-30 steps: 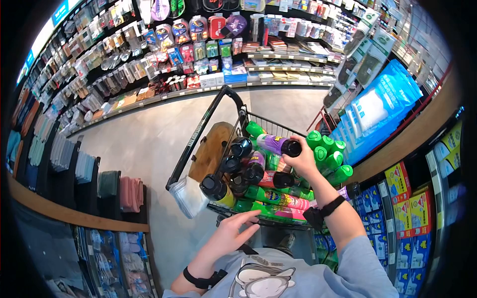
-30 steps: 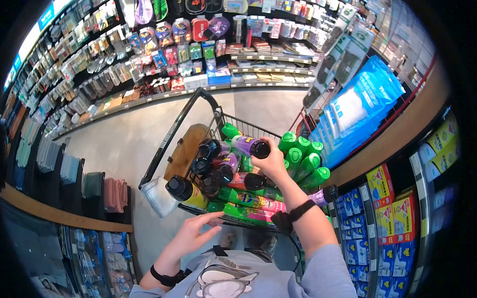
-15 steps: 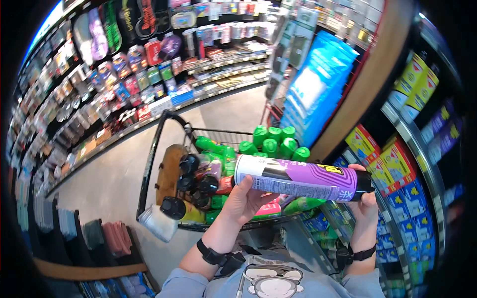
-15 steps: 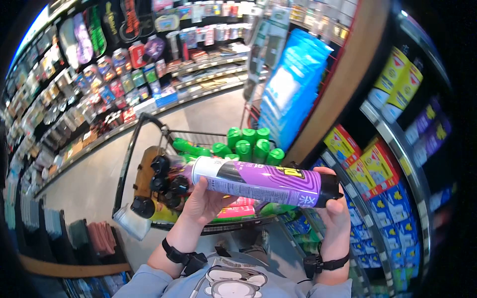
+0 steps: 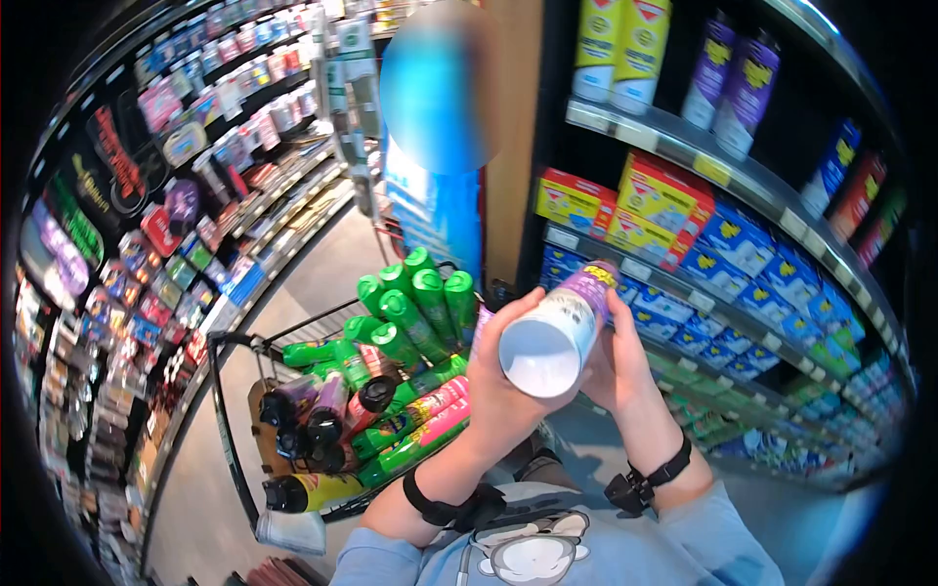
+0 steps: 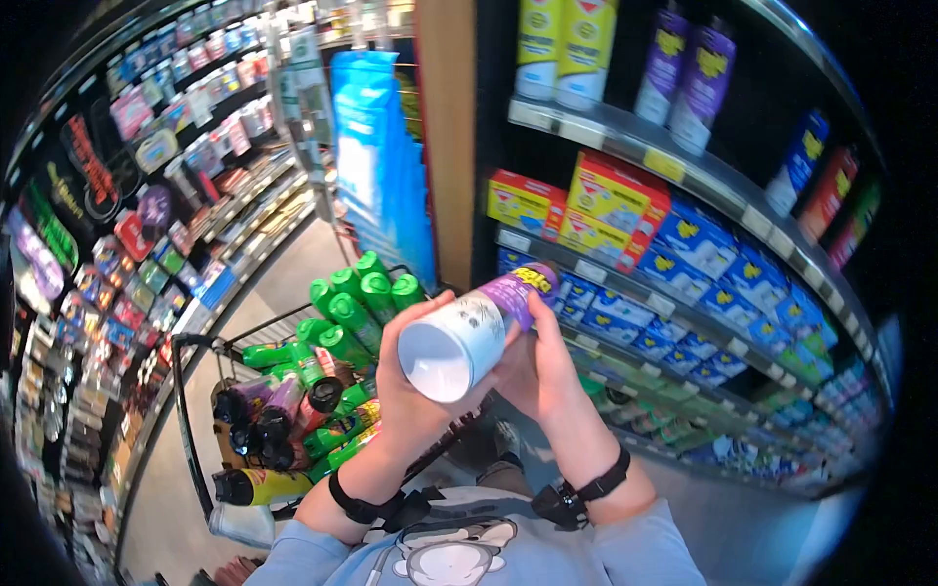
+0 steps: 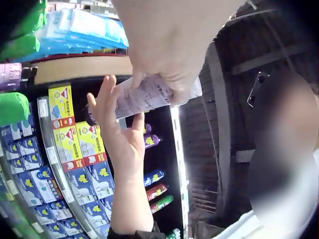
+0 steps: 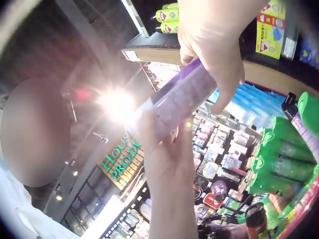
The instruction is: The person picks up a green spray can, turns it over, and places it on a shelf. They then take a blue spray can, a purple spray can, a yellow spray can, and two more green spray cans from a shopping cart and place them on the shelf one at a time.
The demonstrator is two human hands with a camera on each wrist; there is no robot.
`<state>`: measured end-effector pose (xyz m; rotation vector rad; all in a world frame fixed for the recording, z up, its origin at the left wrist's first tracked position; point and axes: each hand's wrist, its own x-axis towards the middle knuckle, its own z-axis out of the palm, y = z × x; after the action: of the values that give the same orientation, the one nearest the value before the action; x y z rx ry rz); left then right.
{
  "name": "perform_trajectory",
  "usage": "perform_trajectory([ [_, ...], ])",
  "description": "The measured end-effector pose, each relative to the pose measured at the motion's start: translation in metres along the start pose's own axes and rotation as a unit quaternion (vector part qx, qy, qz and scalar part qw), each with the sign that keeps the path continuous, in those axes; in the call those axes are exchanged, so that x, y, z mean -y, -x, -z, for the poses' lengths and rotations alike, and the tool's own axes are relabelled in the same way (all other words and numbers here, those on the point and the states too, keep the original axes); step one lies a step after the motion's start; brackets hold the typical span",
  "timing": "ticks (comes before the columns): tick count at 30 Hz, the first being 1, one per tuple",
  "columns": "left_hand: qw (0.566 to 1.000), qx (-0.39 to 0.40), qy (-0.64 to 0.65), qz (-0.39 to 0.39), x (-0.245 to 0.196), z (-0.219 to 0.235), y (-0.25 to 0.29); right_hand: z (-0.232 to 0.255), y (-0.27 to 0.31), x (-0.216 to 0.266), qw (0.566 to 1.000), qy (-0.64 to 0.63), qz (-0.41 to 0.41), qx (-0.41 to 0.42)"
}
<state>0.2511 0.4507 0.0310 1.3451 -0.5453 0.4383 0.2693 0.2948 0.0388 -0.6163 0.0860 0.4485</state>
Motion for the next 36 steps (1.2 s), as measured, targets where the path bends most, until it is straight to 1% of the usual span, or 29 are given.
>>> perform_trajectory([
  [1, 1.000, 0.002, -0.024, 0.011, -0.002, -0.007, -0.003, 0.001, 0.000, 0.002, 0.999, -0.019, 0.002, -0.033],
  [3, 0.998, -0.003, -0.066, 0.006, -0.008, -0.019, -0.009, -0.008, 0.009, 0.002, 0.997, 0.011, 0.040, -0.062],
  [4, 0.998, 0.005, -0.060, 0.008, -0.010, -0.022, -0.011, -0.005, 0.011, 0.003, 0.996, 0.008, 0.048, -0.068],
  [6, 0.992, 0.032, -0.123, -0.019, -0.013, -0.026, -0.012, 0.005, 0.013, 0.002, 0.995, 0.015, 0.064, -0.072],
  [7, 0.992, 0.036, -0.121, -0.016, -0.012, -0.027, -0.012, 0.011, 0.014, 0.002, 0.995, 0.012, 0.065, -0.077],
  [9, 0.987, 0.061, -0.141, -0.041, -0.011, -0.029, -0.012, 0.022, 0.014, 0.005, 0.997, -0.022, 0.066, -0.026],
  [10, 0.988, 0.063, -0.139, -0.037, -0.011, -0.030, -0.011, 0.027, 0.015, 0.006, 0.997, -0.025, 0.067, -0.030],
  [12, 0.985, 0.077, -0.146, -0.057, -0.010, -0.033, -0.011, 0.034, 0.016, 0.009, 0.993, -0.102, 0.033, 0.051],
  [15, 0.984, 0.082, -0.145, -0.060, -0.009, -0.035, -0.011, 0.035, 0.014, 0.010, 0.992, -0.119, 0.033, 0.033],
  [19, 0.986, 0.076, -0.133, -0.063, -0.007, -0.035, -0.011, 0.035, 0.014, 0.009, 0.992, -0.117, 0.038, 0.034],
  [21, 0.986, 0.081, -0.133, -0.051, -0.008, -0.034, -0.010, 0.034, 0.016, 0.010, 0.995, -0.077, 0.055, 0.027],
  [22, 0.986, 0.086, -0.129, -0.059, -0.006, -0.034, -0.009, 0.036, 0.015, 0.011, 0.993, -0.090, 0.058, 0.038],
  [23, 0.986, 0.088, -0.118, -0.082, 0.000, -0.034, -0.006, 0.039, 0.014, 0.013, 0.991, -0.103, 0.065, 0.051],
  [24, 0.984, 0.092, -0.105, -0.109, 0.008, -0.035, -0.004, 0.030, 0.015, 0.015, 0.993, -0.065, 0.084, -0.044],
  [25, 0.982, 0.130, -0.063, -0.121, 0.023, -0.033, 0.000, 0.034, 0.015, 0.018, 0.992, -0.070, 0.106, -0.016],
  [27, 0.976, 0.178, -0.009, -0.128, 0.038, -0.028, 0.007, 0.029, 0.021, 0.031, 0.980, 0.020, 0.188, -0.065],
  [28, 0.970, 0.218, 0.039, -0.099, 0.035, -0.027, 0.006, 0.033, 0.026, 0.039, 0.975, 0.031, 0.212, -0.054],
  [29, 0.968, 0.242, 0.049, -0.052, 0.040, -0.021, 0.011, 0.034, 0.031, 0.046, 0.970, 0.031, 0.235, -0.051],
  [31, 0.959, 0.270, 0.078, 0.027, 0.037, -0.023, 0.012, 0.036, 0.040, 0.059, 0.922, 0.173, 0.340, -0.071],
  [32, 0.956, 0.281, 0.082, 0.019, 0.038, -0.027, 0.012, 0.032, 0.048, 0.066, 0.919, 0.194, 0.339, -0.060],
  [33, 0.952, 0.291, 0.071, 0.063, 0.040, -0.031, 0.012, 0.031, 0.051, 0.068, 0.914, 0.194, 0.350, -0.062],
  [34, 0.947, 0.298, 0.059, 0.108, 0.041, -0.035, 0.013, 0.031, 0.053, 0.069, 0.890, 0.249, 0.377, -0.064],
  [35, 0.945, 0.304, 0.062, 0.101, 0.042, -0.038, 0.013, 0.030, 0.056, 0.069, 0.861, 0.304, 0.402, -0.065],
  [36, 0.948, 0.293, 0.032, 0.117, 0.043, -0.042, 0.011, 0.029, 0.059, 0.069, 0.854, 0.323, 0.403, -0.069],
])
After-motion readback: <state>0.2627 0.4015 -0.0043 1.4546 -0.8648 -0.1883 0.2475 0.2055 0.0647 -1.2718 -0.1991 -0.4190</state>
